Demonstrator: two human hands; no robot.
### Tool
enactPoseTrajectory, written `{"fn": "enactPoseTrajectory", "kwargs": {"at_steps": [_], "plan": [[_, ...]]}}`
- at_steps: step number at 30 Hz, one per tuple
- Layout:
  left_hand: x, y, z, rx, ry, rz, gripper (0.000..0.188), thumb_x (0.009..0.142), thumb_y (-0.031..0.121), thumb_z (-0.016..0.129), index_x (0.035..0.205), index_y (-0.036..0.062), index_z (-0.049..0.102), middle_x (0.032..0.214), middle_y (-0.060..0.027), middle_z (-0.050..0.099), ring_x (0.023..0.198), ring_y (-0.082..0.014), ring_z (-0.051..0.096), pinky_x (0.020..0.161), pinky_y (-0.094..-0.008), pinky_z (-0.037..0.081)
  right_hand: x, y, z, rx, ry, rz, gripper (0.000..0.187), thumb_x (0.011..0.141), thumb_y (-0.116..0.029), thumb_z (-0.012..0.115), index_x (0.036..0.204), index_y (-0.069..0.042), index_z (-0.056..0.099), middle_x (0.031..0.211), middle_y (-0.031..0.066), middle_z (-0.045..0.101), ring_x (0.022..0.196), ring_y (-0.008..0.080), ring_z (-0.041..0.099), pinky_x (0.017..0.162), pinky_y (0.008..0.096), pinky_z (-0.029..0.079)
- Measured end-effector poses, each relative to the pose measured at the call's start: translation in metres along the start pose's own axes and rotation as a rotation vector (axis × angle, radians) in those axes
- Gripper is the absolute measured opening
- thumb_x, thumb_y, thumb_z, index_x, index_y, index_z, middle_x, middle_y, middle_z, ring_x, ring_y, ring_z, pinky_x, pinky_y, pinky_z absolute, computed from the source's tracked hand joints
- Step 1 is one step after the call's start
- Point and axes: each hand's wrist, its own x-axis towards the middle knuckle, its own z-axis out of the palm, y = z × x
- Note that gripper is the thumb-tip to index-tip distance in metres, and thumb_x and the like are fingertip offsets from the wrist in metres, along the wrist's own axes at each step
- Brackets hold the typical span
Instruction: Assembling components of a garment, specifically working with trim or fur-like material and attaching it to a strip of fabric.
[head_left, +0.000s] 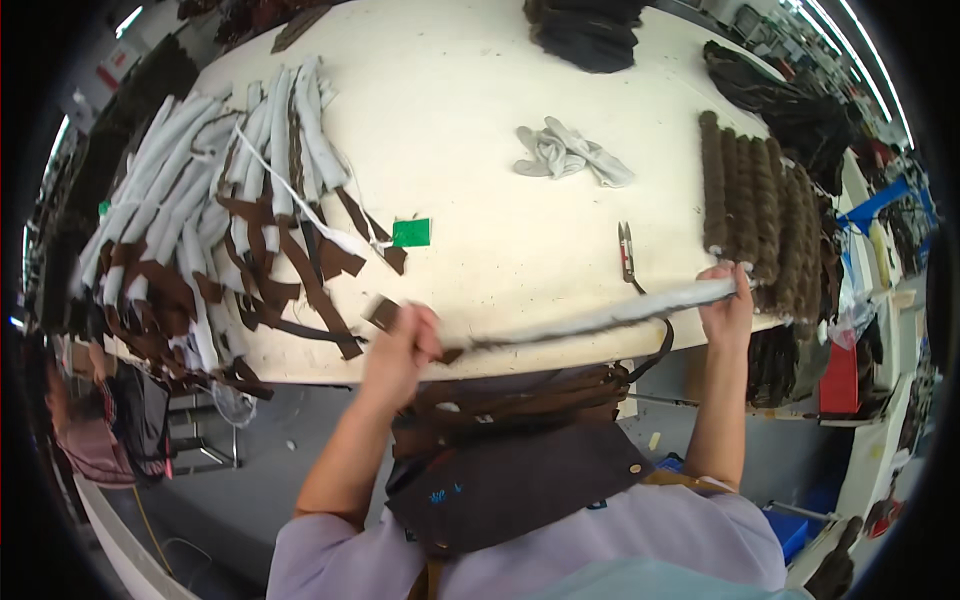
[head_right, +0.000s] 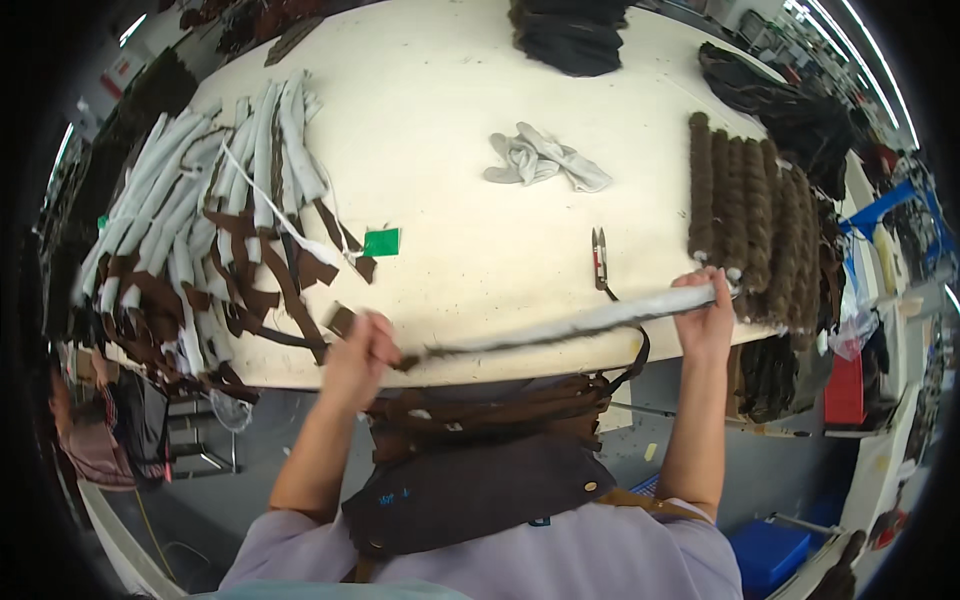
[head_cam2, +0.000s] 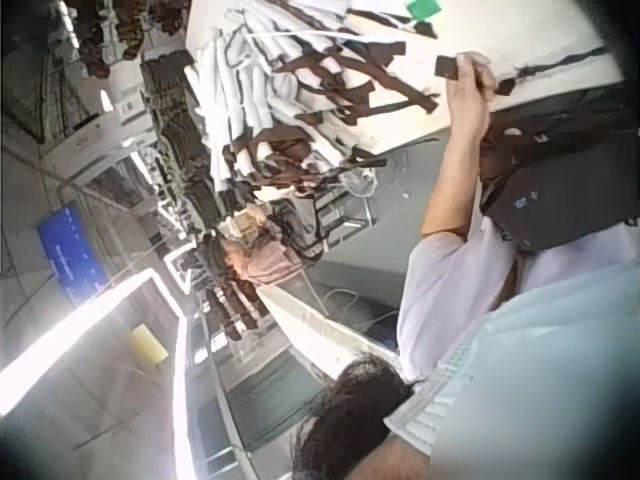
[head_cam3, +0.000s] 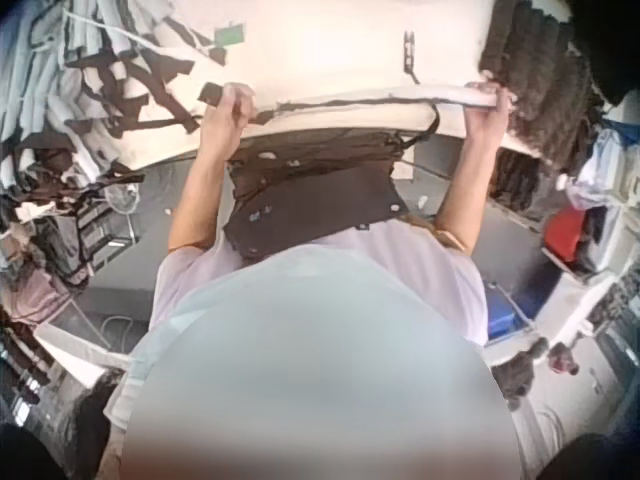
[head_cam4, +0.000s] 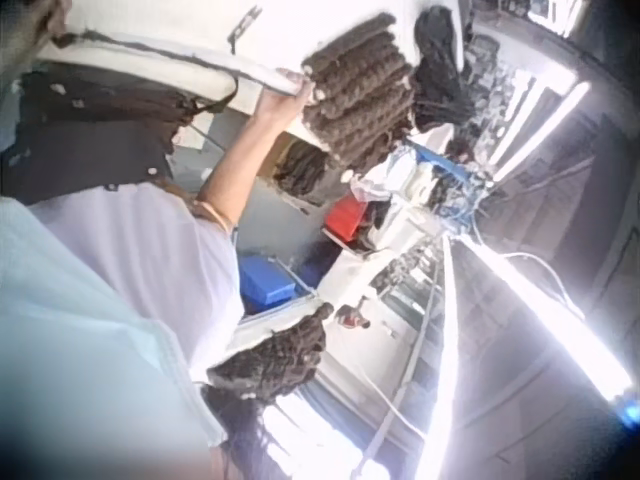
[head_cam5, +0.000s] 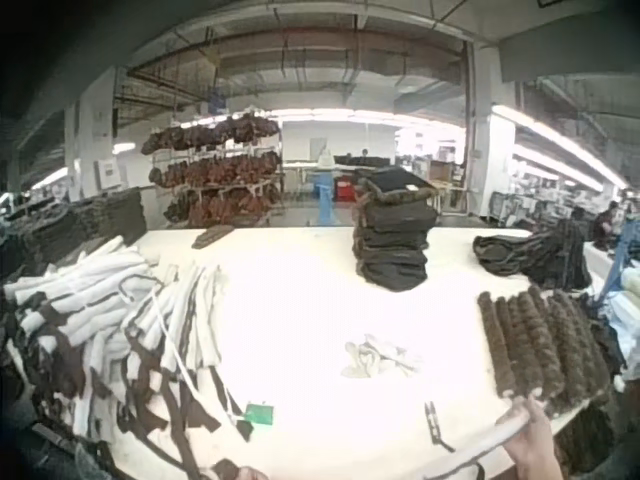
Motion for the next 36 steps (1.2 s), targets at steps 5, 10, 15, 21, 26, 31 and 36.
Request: {"fn": "enactPoseTrajectory", "kwargs": {"at_steps": [5, 10, 15, 21, 26, 31, 36], "plan": [[-0.038, -0.049, 0.039, 0.861, -0.444, 0.354, 0.032, 0.093, 0.027, 0.042, 0.091, 0.0000, 0.058, 0.090, -0.0118, 0.065, 0.064, -0.0280, 0.059, 0.062, -0.0363, 0.046, -0.007, -0.047, -0.025, -0.033, 0.089, -0.045, 0.020, 0.087, -0.020, 0.057, 0.073, -0.010, 0.046, 0.057, -0.0042, 0.033, 0.048, 0.0075, 0.032, 0.048, 0.0235, 0.034], [-0.053, -0.042, 0.064, 0.836, -0.952, 0.326, 0.015, 0.083, 0.015, 0.053, 0.088, 0.0007, 0.055, 0.077, -0.0172, 0.058, 0.071, -0.0356, 0.057, 0.064, -0.0393, 0.045, -0.011, -0.072, -0.118, -0.170, 0.482, -0.200, 0.031, 0.086, -0.019, 0.059, 0.064, -0.014, 0.037, 0.049, -0.0054, 0.022, 0.037, 0.0078, 0.021, 0.036, 0.0240, 0.023], [-0.071, -0.031, 0.058, 0.787, -1.099, 0.386, 0.011, 0.079, 0.008, 0.055, 0.086, 0.0005, 0.053, 0.074, -0.0164, 0.056, 0.068, -0.0340, 0.057, 0.060, -0.0362, 0.045, -0.004, -0.063, -0.241, -0.146, 0.884, -0.084, 0.030, 0.087, -0.020, 0.054, 0.063, -0.013, 0.038, 0.046, 0.0003, 0.026, 0.036, 0.0150, 0.026, 0.036, 0.0292, 0.030], [-0.098, 0.006, 0.045, 0.803, -1.053, 0.279, 0.011, 0.083, 0.013, 0.057, 0.084, 0.0019, 0.057, 0.072, -0.0160, 0.059, 0.068, -0.0319, 0.060, 0.059, -0.0357, 0.046, 0.005, -0.022, -0.234, -0.181, 0.956, -0.047, 0.026, 0.085, -0.002, 0.033, 0.081, -0.014, 0.056, 0.055, 0.0002, 0.029, 0.043, 0.0142, 0.025, 0.045, 0.0313, 0.030], [-0.107, 0.027, 0.043, 0.817, -1.072, 0.217, 0.012, 0.082, 0.012, 0.058, 0.076, 0.0011, 0.057, 0.065, -0.0145, 0.057, 0.062, -0.0302, 0.058, 0.055, -0.0325, 0.044, 0.013, -0.016, -0.254, -0.085, 0.947, -0.001, 0.016, 0.086, -0.007, 0.043, 0.078, -0.014, 0.055, 0.057, -0.0011, 0.030, 0.046, 0.0153, 0.027, 0.046, 0.0320, 0.030], [-0.096, 0.027, 0.062, 0.736, -1.123, 0.185, 0.021, 0.084, 0.015, 0.058, 0.070, 0.0005, 0.054, 0.059, -0.0106, 0.054, 0.055, -0.0210, 0.054, 0.051, -0.0294, 0.040, 0.007, -0.001, -0.289, -0.057, 0.932, 0.046, 0.026, 0.081, -0.033, 0.065, 0.074, -0.012, 0.050, 0.058, -0.0007, 0.035, 0.047, 0.0169, 0.032, 0.047, 0.0324, 0.034], [-0.075, 0.020, 0.118, 0.333, -1.228, -0.220, 0.028, 0.091, 0.026, 0.051, 0.086, 0.0007, 0.060, 0.064, -0.0008, 0.054, 0.062, -0.0068, 0.049, 0.060, -0.0214, 0.039, -0.038, 0.027, -0.287, 0.175, 0.871, 0.284, 0.047, 0.074, -0.040, 0.070, 0.087, -0.003, 0.045, 0.061, 0.0041, 0.041, 0.052, 0.0200, 0.044, 0.050, 0.0336, 0.044]]}}
